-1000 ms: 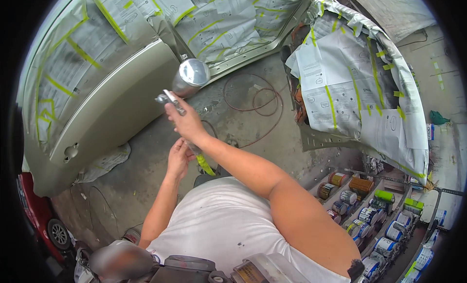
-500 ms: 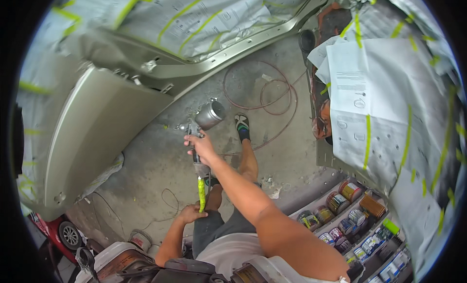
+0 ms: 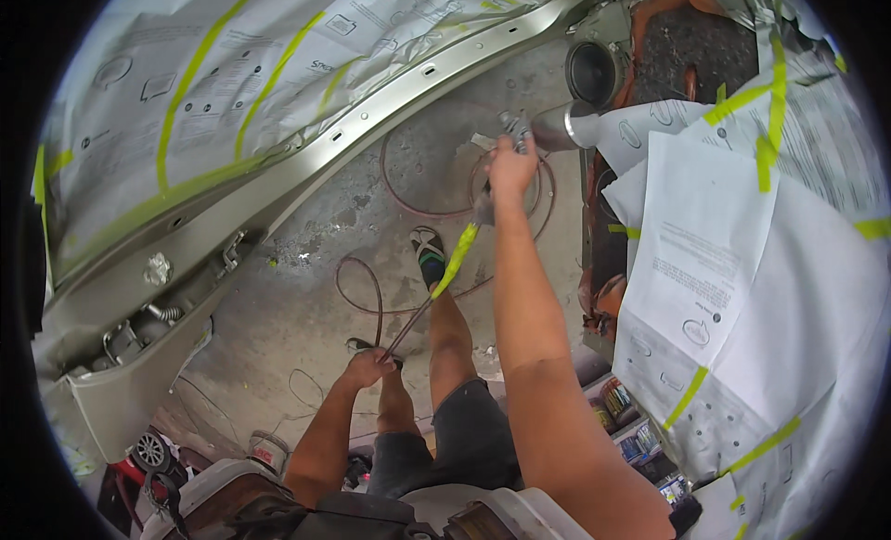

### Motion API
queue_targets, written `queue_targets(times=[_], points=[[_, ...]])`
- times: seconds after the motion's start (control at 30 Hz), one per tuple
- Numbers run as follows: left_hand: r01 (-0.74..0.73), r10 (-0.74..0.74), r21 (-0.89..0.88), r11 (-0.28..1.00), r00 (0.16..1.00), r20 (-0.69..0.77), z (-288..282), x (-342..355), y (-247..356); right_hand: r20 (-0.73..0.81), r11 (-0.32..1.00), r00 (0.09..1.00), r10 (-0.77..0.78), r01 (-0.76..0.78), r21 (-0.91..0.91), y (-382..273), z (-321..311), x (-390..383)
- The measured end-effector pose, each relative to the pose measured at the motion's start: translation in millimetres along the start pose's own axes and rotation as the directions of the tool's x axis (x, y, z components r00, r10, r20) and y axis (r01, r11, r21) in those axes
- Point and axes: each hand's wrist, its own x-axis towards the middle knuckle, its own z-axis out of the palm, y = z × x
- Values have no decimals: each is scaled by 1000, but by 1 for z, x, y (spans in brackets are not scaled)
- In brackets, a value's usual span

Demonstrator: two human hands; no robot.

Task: Painting the exterior of a car using a professional spray gun and prepping materials.

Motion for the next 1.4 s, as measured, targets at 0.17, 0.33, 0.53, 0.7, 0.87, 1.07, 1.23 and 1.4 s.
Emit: queue_targets(times=[0.17,0.33,0.53,0.7,0.87,1.07,1.23,1.4], points=[[-70,70,106,992,998,7,-11,9,4,56,1000,998,-1,2,-26,-28,-4,-5],[-85,33,276,957,981,189,-13,-30,-13,88,997,996,23,-28,65,-108,6,-63],[-29,36,-54,998,989,144,-49,-51,51,111,958,970,-214,187,218,-293,-11,-109],[-224,219,89,970,973,68,-78,-67,101,118,879,873,-474,462,116,-443,-43,-140],[-300,299,117,947,954,25,-88,-96,133,89,822,819,-567,554,135,-574,-69,-123],[-404,402,17,914,902,-161,-114,-200,234,-224,784,752,-620,607,-133,-658,-106,-6],[-547,546,64,835,807,-226,-121,-247,264,-108,872,869,-482,464,-158,-701,-141,21],[-530,533,83,844,812,-238,-115,-282,263,452,856,738,-500,499,133,-721,-114,-100]])
